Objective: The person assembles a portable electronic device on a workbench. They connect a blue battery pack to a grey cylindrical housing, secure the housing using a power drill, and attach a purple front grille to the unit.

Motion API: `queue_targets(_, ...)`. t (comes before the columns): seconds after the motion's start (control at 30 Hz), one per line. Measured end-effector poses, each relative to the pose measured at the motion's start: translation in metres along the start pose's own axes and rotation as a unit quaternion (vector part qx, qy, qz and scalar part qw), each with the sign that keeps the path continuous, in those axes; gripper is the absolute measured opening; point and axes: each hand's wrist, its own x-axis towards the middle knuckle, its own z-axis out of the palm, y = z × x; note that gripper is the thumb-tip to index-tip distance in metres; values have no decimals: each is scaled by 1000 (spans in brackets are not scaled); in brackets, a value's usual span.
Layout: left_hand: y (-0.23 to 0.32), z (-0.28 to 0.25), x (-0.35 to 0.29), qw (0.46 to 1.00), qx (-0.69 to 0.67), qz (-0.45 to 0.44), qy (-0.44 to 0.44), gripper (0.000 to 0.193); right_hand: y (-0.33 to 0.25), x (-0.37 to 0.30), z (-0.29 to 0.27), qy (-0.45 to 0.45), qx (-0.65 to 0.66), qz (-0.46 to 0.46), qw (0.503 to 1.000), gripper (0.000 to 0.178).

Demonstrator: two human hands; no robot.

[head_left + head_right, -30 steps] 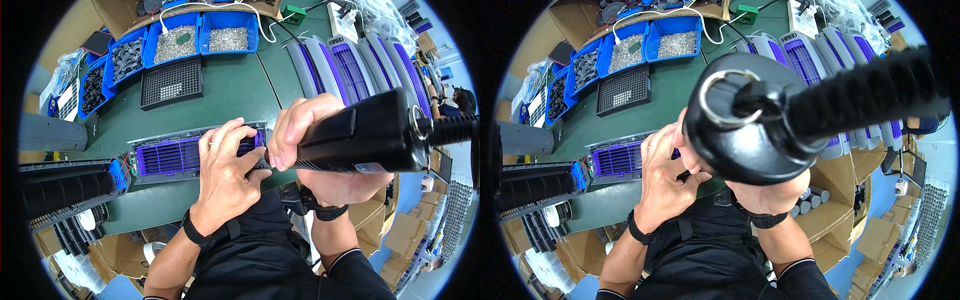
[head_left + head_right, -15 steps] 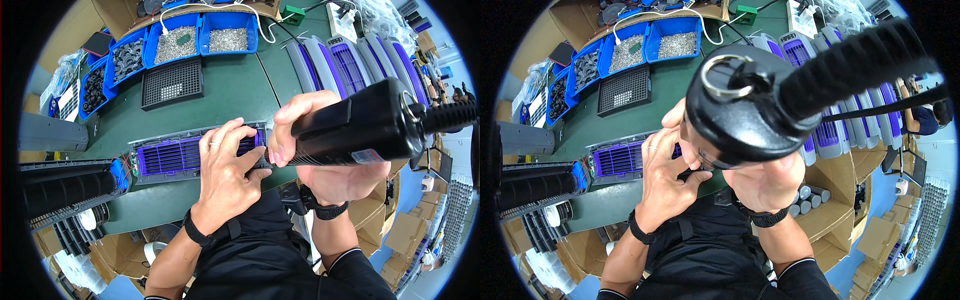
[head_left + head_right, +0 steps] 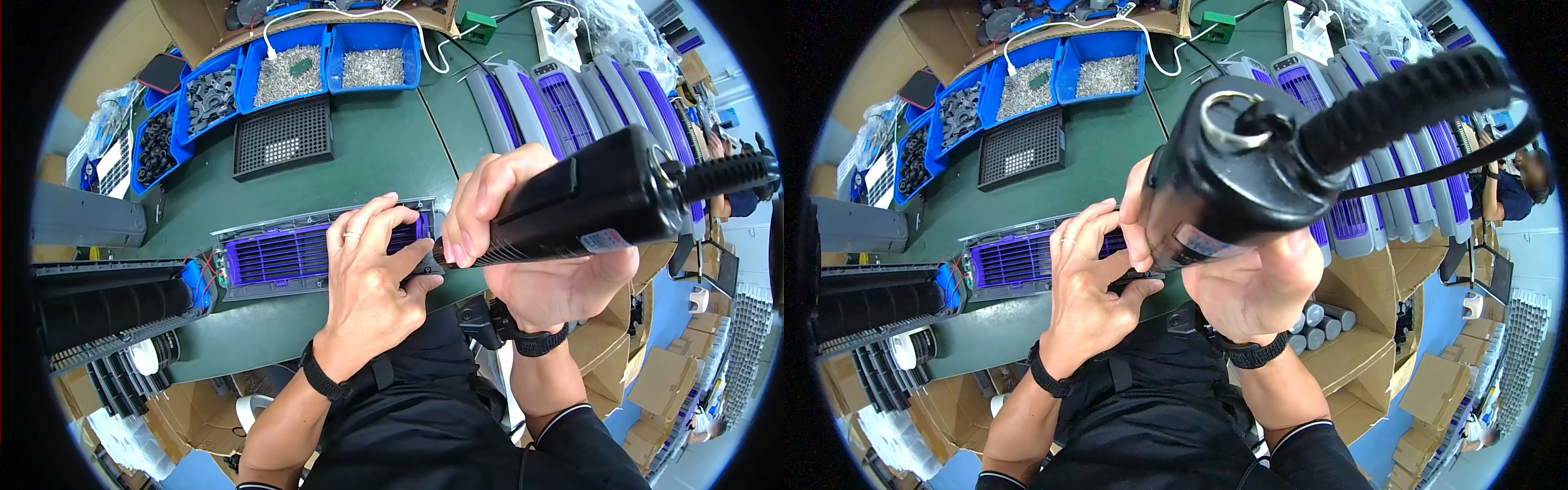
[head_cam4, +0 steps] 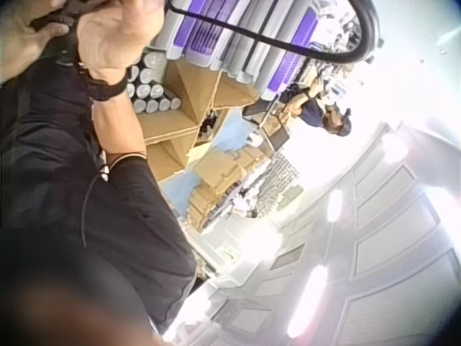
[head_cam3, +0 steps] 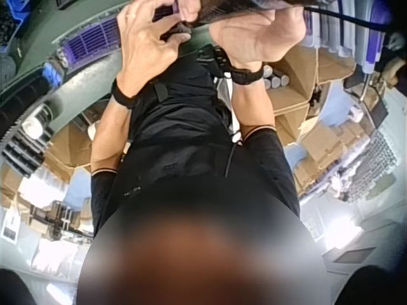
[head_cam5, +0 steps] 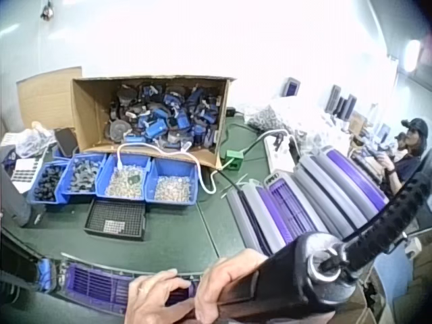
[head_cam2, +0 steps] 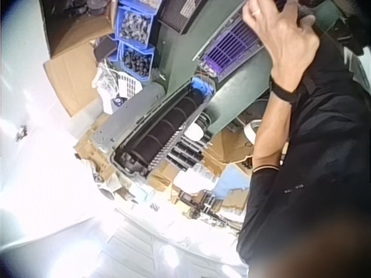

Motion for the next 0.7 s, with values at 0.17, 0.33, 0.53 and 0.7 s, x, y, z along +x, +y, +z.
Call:
queue_targets(0.17, 1, -1, -1, 1000, 7, 4, -13, 35, -12, 10, 16, -49, 16, -24, 998, 102)
queue_targets(0.33, 1, -13, -2, 998, 29, 25, -58, 43, -36, 28, 26, -2, -9, -27, 1000, 83)
queue_targets(0.53, 2, -31, -18, 995, 92, 19, -21, 43, -30, 43, 7, 104, -328, 89, 935, 54)
queue_targets(0.7, 22, -67, -8, 999, -33, 3, 21, 27, 7, 36, -36, 53, -506, 42, 860, 74)
